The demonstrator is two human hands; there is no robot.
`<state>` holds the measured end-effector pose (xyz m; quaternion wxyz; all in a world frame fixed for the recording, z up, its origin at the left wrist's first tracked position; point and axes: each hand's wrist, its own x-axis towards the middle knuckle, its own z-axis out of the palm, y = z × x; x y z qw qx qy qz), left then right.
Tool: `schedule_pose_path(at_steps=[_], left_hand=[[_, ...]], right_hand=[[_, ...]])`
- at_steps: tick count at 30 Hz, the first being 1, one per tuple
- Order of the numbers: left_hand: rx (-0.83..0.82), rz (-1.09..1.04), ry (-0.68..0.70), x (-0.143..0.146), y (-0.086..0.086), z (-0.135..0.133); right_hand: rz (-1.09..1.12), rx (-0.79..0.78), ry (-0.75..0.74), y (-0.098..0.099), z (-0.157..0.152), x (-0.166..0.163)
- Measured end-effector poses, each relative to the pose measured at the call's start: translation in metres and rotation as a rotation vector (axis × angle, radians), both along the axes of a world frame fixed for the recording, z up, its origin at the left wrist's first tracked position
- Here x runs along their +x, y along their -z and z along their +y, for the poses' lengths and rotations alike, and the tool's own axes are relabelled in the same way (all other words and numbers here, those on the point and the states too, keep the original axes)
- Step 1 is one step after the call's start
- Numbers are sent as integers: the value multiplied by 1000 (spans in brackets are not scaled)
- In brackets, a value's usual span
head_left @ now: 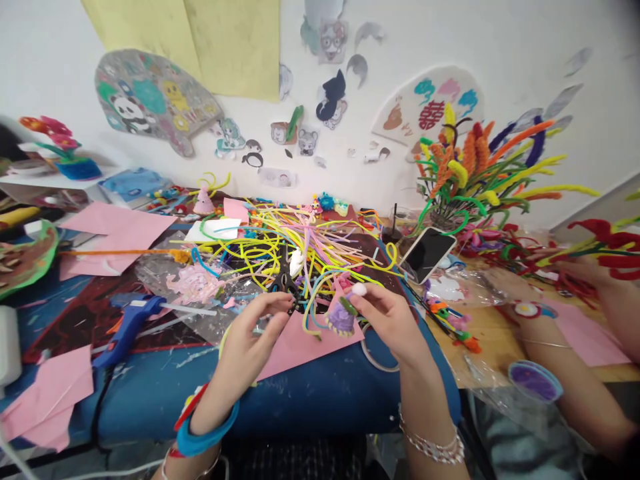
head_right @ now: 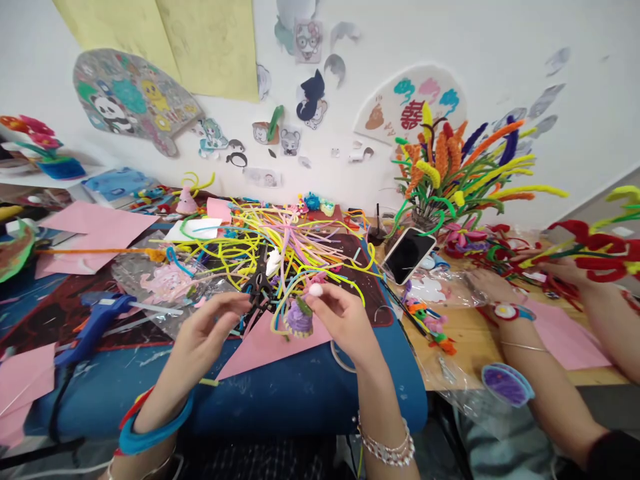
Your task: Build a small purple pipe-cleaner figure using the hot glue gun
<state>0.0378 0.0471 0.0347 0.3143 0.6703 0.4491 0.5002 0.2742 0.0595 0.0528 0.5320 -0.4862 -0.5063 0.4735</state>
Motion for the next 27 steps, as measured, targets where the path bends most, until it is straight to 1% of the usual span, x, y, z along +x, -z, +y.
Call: schedule_pose_path(at_steps=[2,4,6,8,10,12,15,17,19,21,24,27], left_hand=[[-37,-17,110,14,-4,-4],[-47,-23,169,27,-9,-6],[-57,-19,181,34,-12,-7],[-75,-24,166,34,-13,-7],[-99,-42,126,28,-11,-6],[-134,-48,88,16,-7,-4],[-203,-60,79,-2,1,-3],[-245,-66,76,-11,7,-2],[-283,-75,74,-17,13,-2],[-325,-73,73,-19,19,-2],[-371,-90,51,-18,26,-4],[-411,-156,-25,-13,31,-8]], right_hand=[[-4,-16,-81,-1,-4,-6],[-28,-7,-189,-1,-7,-11],[-62,12,-271,0,-10,-12],[-103,11,-282,3,-11,-4],[-160,2,-200,7,-11,16],[-230,21,-34,13,-8,45],[-327,74,238,26,0,97],[-330,81,335,36,7,125],[-323,87,378,45,15,144],[-321,87,387,54,23,152],[-334,75,354,64,35,153],[-348,64,305,73,46,149]])
